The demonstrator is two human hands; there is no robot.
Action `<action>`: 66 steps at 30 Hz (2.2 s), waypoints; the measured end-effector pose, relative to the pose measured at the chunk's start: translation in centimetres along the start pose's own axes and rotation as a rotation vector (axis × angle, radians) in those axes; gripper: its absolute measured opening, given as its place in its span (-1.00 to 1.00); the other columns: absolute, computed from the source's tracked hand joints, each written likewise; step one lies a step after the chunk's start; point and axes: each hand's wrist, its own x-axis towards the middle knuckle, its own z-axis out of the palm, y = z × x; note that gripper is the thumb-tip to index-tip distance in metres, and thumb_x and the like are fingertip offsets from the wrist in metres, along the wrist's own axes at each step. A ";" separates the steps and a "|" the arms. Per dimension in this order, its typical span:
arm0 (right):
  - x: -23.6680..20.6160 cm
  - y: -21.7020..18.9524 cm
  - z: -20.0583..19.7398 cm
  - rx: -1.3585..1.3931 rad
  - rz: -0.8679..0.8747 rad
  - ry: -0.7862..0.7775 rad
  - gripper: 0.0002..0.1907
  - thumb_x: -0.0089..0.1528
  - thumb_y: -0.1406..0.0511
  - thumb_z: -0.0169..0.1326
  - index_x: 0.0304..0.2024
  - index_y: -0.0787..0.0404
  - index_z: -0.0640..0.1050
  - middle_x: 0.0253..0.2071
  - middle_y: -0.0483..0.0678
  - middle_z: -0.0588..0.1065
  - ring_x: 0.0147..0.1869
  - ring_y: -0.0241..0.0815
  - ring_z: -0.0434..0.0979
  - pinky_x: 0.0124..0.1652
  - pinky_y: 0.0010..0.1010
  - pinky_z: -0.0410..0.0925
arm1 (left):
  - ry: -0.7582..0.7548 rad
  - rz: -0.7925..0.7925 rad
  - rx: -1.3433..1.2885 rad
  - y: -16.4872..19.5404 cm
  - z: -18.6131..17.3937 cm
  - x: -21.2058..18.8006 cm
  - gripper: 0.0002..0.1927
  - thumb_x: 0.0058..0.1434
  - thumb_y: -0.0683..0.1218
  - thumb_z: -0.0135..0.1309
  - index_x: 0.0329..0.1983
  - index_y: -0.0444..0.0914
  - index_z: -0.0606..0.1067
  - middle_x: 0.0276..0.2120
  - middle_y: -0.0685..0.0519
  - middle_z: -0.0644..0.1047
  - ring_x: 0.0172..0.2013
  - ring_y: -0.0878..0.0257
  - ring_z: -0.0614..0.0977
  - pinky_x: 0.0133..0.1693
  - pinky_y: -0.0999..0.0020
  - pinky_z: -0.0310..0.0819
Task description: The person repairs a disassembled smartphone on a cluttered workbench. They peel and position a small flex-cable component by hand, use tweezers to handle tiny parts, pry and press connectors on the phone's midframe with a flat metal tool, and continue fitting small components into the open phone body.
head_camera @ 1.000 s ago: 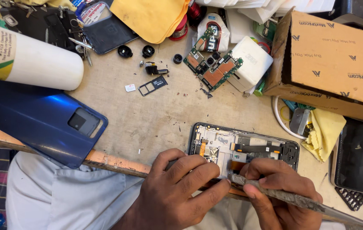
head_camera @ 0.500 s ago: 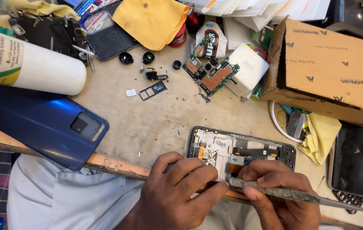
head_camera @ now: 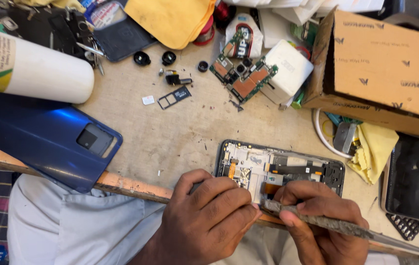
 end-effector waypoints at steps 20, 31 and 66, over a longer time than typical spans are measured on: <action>-0.4 0.0 -0.4 0.076 0.021 0.063 -0.71 0.31 0.51 0.17 -0.06 0.27 0.32 -0.18 0.25 0.53 -0.12 -0.11 0.63 0.01 -0.21 0.57 | -0.007 -0.009 -0.011 0.0 -0.2 0.1 -0.82 0.18 -0.11 0.30 -0.16 -0.10 0.61 -0.07 0.21 0.52 0.01 0.28 0.56 0.08 0.13 0.39; 0.0 0.4 -0.8 -0.036 -0.006 0.001 -0.66 0.24 0.50 0.22 -0.05 0.25 0.35 -0.21 0.24 0.55 -0.11 -0.09 0.65 0.01 -0.22 0.57 | -0.007 -0.005 -0.001 -0.4 0.0 0.1 -0.84 0.21 -0.11 0.30 -0.15 -0.10 0.61 -0.06 0.22 0.52 0.02 0.29 0.56 0.08 0.14 0.40; -1.1 -1.4 -4.3 0.623 0.029 -0.023 -0.88 0.44 0.40 0.02 -0.06 0.33 0.35 -0.18 0.22 0.40 -0.06 0.01 0.44 0.09 -0.06 0.39 | -0.293 -0.008 -0.007 5.3 -3.3 3.2 -0.84 0.21 -0.01 0.20 -0.21 -0.16 0.61 -0.16 0.13 0.50 -0.03 0.17 0.48 0.04 0.01 0.19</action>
